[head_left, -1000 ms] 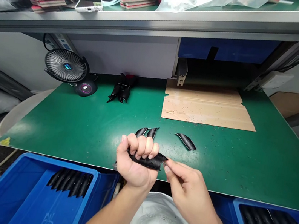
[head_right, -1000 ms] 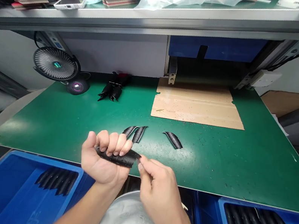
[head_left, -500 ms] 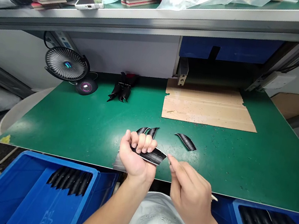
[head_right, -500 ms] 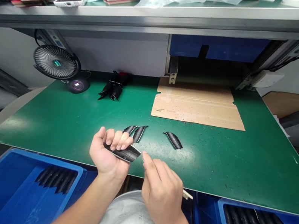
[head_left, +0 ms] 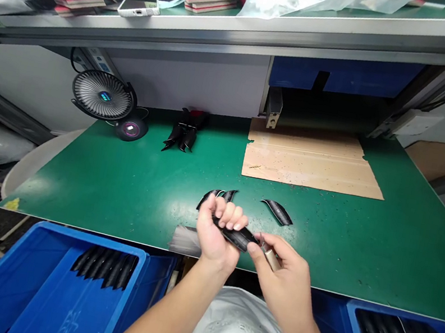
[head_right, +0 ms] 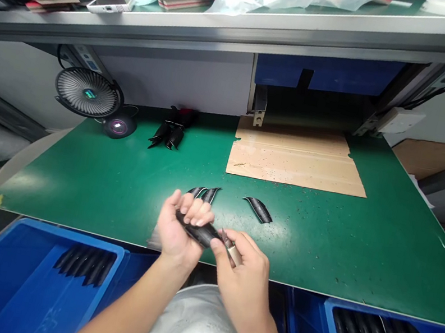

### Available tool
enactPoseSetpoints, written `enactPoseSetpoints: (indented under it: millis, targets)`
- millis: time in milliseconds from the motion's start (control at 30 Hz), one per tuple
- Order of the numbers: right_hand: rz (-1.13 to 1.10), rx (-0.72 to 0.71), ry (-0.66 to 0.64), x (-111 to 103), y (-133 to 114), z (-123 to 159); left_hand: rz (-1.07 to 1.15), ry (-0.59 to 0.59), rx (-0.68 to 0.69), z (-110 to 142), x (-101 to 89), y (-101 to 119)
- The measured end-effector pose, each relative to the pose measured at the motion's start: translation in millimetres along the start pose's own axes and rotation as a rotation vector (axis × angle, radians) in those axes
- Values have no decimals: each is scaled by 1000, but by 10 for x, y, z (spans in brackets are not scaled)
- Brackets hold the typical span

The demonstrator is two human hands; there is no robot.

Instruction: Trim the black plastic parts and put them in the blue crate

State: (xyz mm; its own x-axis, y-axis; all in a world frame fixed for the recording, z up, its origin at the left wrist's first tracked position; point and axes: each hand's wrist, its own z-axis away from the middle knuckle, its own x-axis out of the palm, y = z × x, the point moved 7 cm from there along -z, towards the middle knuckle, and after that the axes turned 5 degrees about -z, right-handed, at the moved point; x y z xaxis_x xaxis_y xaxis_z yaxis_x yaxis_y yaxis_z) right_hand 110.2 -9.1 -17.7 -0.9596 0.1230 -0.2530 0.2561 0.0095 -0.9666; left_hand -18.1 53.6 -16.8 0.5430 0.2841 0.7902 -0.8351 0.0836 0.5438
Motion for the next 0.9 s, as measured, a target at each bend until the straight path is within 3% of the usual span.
enactPoseSetpoints:
  millis: [100,200,267,367,433,533,633,733,833,900]
  targets:
    - [278,143,-36,-5,440,-135,-378,16,-72,-79,-338,-288]
    - [472,240,27,-124,870,-280,-818,65,-211,-50,-808,-531]
    - [530,266,64,-212,1051,-341,-1042,-15,-213,4,-989,-566]
    - [609,234,114,-384,1158,-369,-1494,-156,15,46,-1040,-370]
    - [662,166,193,-564,1173,-368,-1700,-139,195,18,-1038,-145]
    - [740,135,310,-854,1290,-373,-1822,-75,323,-122,-1061,118]
    - [744,197,300,-968,1477,-404,-1934,-71,399,-315,-1036,174]
    - [717,119,293,-852,1378,-394,-2018,-122,441,-466,-955,78]
    - [639,-81,356,-625,952,-281,-2028,-184,456,-444,-855,29]
    - [573,-234,304,-406,631,-192,-2015,-242,460,-284,-795,63]
